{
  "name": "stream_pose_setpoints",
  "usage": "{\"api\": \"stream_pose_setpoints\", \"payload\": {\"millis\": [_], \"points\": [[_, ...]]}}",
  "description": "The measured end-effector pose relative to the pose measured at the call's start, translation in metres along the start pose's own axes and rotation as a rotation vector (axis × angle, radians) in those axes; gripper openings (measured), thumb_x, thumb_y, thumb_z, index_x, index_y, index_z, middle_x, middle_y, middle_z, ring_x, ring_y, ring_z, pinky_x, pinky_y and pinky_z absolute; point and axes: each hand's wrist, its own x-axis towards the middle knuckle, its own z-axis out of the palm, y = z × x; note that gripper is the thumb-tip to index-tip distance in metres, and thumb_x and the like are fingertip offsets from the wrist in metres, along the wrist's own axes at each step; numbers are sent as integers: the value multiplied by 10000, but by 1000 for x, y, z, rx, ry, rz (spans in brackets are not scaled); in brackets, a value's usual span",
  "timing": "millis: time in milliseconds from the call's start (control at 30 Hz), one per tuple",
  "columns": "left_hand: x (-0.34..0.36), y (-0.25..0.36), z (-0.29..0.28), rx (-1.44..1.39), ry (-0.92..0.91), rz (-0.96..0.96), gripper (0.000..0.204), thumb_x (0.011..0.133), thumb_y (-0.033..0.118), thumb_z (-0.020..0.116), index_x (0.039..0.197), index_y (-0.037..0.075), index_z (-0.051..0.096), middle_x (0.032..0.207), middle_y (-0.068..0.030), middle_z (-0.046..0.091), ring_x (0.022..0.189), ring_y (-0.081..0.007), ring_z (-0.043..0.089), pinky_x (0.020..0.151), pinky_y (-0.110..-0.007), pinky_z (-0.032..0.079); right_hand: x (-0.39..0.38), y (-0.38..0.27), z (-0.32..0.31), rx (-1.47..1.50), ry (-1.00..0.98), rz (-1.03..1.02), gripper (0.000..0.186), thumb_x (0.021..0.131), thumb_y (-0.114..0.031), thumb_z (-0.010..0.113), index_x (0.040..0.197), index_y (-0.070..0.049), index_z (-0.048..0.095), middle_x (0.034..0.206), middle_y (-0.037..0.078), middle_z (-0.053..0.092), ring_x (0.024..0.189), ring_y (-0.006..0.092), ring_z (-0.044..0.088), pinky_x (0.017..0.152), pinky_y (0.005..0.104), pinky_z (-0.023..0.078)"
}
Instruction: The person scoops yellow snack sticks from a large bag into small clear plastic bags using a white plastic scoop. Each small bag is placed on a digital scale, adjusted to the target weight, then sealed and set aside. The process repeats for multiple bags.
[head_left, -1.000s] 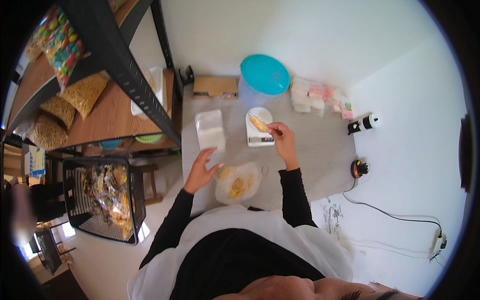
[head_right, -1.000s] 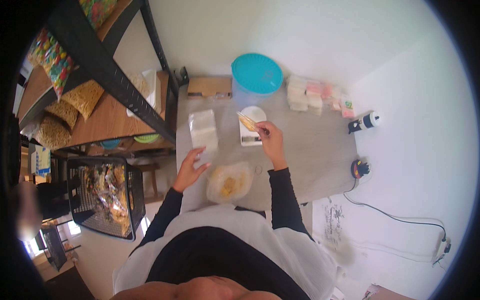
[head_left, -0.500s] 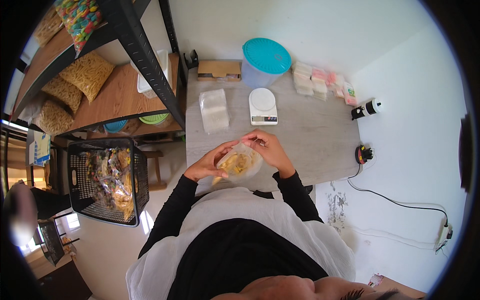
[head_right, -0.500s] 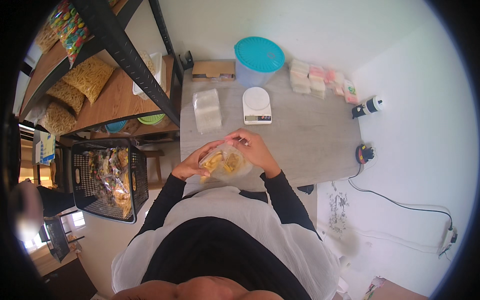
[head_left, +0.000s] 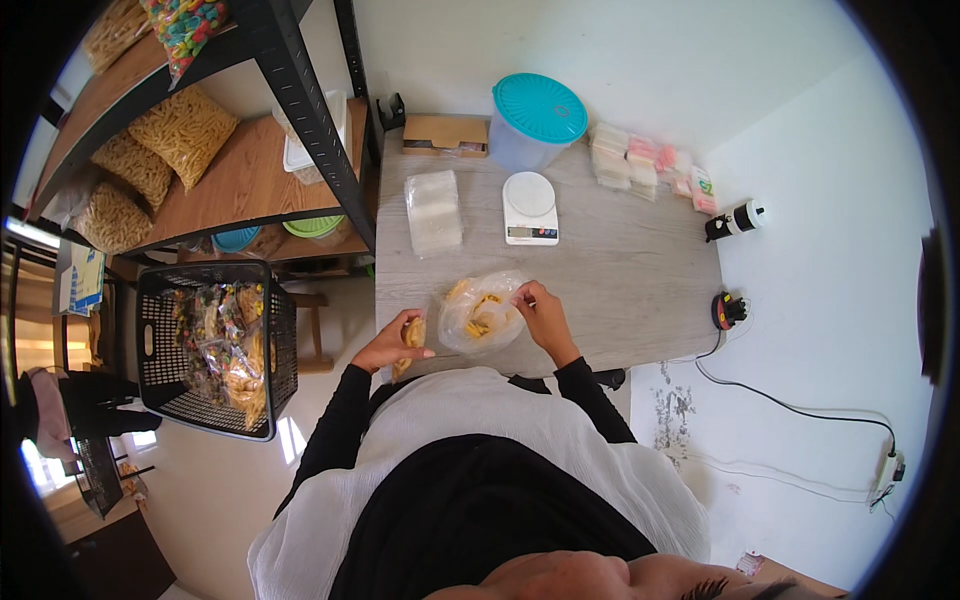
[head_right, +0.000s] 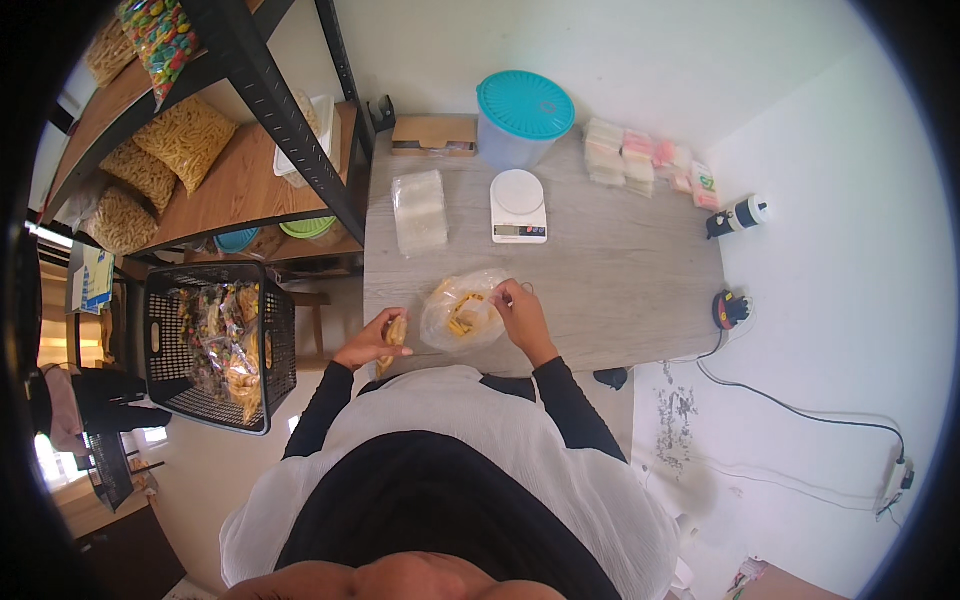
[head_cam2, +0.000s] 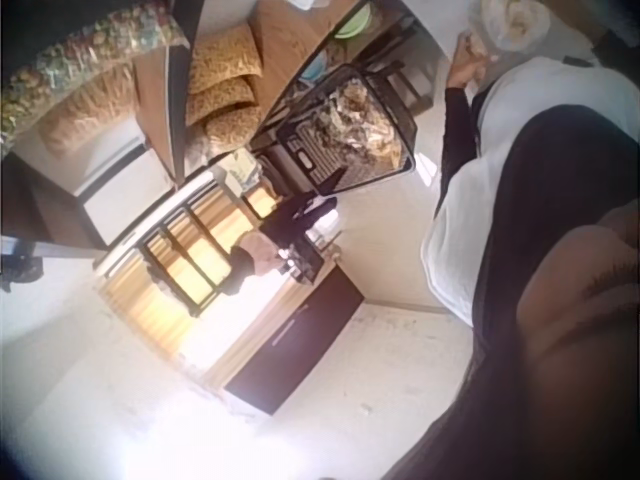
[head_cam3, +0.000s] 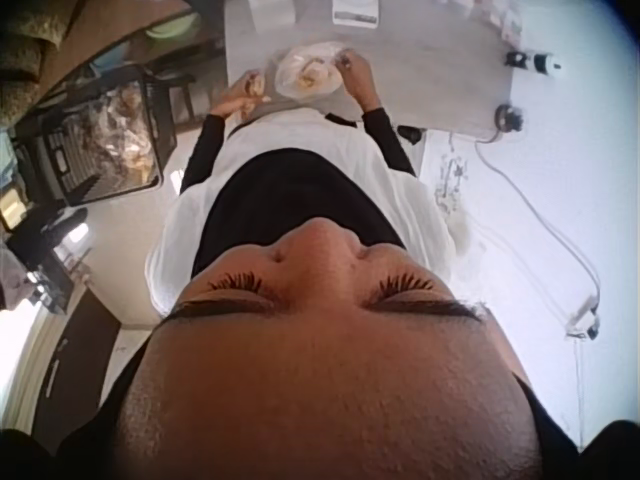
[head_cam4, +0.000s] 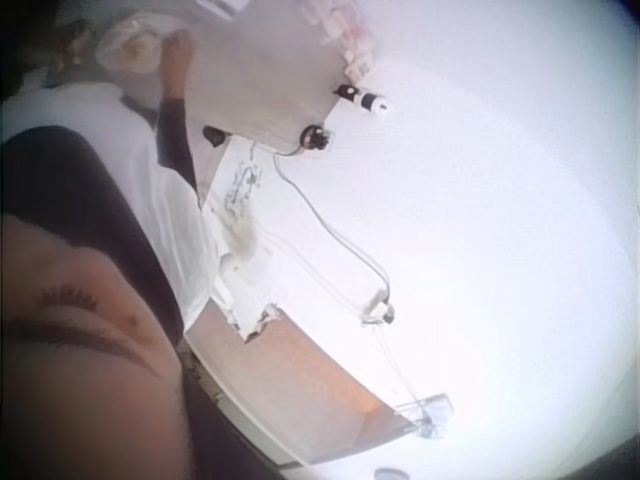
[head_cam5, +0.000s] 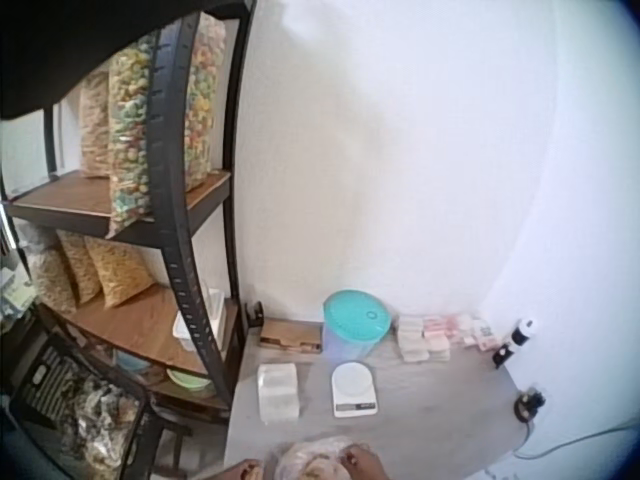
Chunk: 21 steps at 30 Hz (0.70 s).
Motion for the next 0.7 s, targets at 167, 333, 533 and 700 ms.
{"api": "stream_pose_setpoints", "payload": {"millis": [167,333,533,700], "points": [[18,-8,12,35,-151,-18,812,790,247,828,1428,25,377,1359,-100,478,1301,-219,437,1106,-340,325,-30,10,8,-133,101,17,132,916,-88,660,958,-14,560,816,140,672,713,257,662,647,358,512],[43,-22,22,-84,-215,-23,785,814,239,807,1429,28,367,1350,-104,479,1306,-216,430,1114,-337,308,-48,34,28,147,157,225,134,962,-130,620,970,-27,534,847,93,695,696,160,659,619,289,504],[45,-17,27,-207,-214,-27,739,824,247,804,1395,27,390,1299,-106,508,1264,-204,462,1099,-317,327,-60,76,42,563,248,498,191,990,-211,600,1015,-44,511,899,80,713,698,124,650,618,242,507],[36,-8,22,-138,-136,-30,715,832,194,786,1409,52,387,1338,-89,484,1291,-205,447,1107,-330,331,-63,72,42,562,322,449,193,991,-221,604,1014,-48,523,901,83,721,675,124,648,608,248,509]]}}
